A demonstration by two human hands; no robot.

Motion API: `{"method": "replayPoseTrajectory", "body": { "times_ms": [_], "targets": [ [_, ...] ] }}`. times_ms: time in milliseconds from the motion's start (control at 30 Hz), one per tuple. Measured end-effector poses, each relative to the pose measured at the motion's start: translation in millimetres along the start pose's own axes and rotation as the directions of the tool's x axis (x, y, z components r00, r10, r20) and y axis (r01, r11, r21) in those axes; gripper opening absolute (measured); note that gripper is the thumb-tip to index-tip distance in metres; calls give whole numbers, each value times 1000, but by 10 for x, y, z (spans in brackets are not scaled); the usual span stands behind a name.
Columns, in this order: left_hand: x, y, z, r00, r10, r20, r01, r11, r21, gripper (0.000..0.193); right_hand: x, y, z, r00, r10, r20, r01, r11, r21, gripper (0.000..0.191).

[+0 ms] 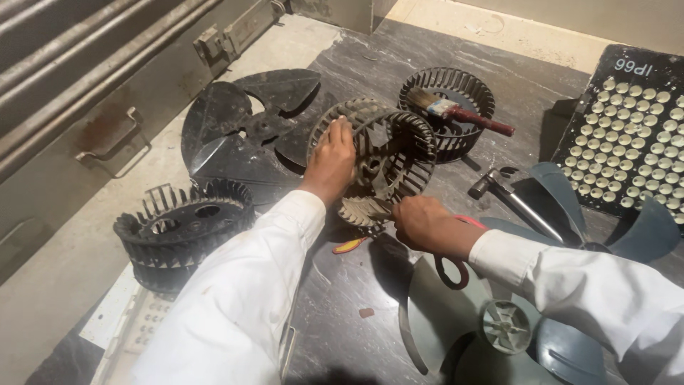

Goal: The person uses red-handled scissors to cut and remove a wire from a cylindrical fan component. They then inspect the component, move other fan parts aside, and open a portable LED light to illuminate the workspace.

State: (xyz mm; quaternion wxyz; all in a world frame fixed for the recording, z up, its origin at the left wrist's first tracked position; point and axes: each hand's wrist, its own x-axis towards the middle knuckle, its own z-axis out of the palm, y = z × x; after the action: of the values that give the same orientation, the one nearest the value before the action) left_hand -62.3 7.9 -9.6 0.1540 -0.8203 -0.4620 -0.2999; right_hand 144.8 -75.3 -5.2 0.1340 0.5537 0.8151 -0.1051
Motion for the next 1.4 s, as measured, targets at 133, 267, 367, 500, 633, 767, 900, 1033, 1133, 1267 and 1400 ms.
{"method": "replayPoseTrajectory", "body": {
  "times_ms": [133, 267, 367, 500, 633, 767, 900, 1033, 1133, 1267, 1400],
  "targets": [
    [36, 21, 45, 1000, 31, 0, -31, 999, 14, 54, -39, -2, 20, 1000, -12, -29, 12, 1000, 23, 21],
    [52, 28, 54, 999, 38, 0, -38, 999, 24, 51, -31, -55, -28, 997, -53, -48, 53, 998, -15, 21],
    [29, 2, 30, 1000, 4, 0, -4, 1000, 8, 52, -66, -51, -89, 999, -46, -27, 46, 999, 1, 22],
    [-35, -59, -18, 997, -66, 47, 70, 993, -95, 51, -119, -43, -175, 1000, -16, -15, 17, 999, 41, 24],
    [-69, -76, -27, 999, -50, 20, 51, 996, -74, 49, -67, -136, -224, 997, 48, 66, -56, 989, 135, 26],
    [-37, -21, 17, 999, 30, -23, -30, 1000, 3, 47, 5, -237, -193, 992, 36, 124, -38, 999, 14, 28],
    [-1, 40, 33, 995, 99, -34, -97, 994, 47, 45, 113, -260, -148, 994, -20, 109, 29, 996, -82, 23],
    [-9, 52, -20, 995, 96, -22, -96, 995, 16, 46, 248, -304, -72, 997, -63, 35, 67, 988, -141, 21],
    [-26, 39, -72, 996, 92, -19, -91, 996, 19, 46, 279, -352, 7, 993, -116, -24, 111, 984, -142, 19],
    [-30, 21, -104, 999, 43, -7, -43, 999, -5, 49, 220, -335, 26, 995, -97, -36, 95, 994, -55, 17],
    [-52, 13, -97, 1000, 26, -4, -26, 1000, 7, 51, 113, -276, -45, 994, -95, 56, 100, 990, -100, 20]
  ]
}}
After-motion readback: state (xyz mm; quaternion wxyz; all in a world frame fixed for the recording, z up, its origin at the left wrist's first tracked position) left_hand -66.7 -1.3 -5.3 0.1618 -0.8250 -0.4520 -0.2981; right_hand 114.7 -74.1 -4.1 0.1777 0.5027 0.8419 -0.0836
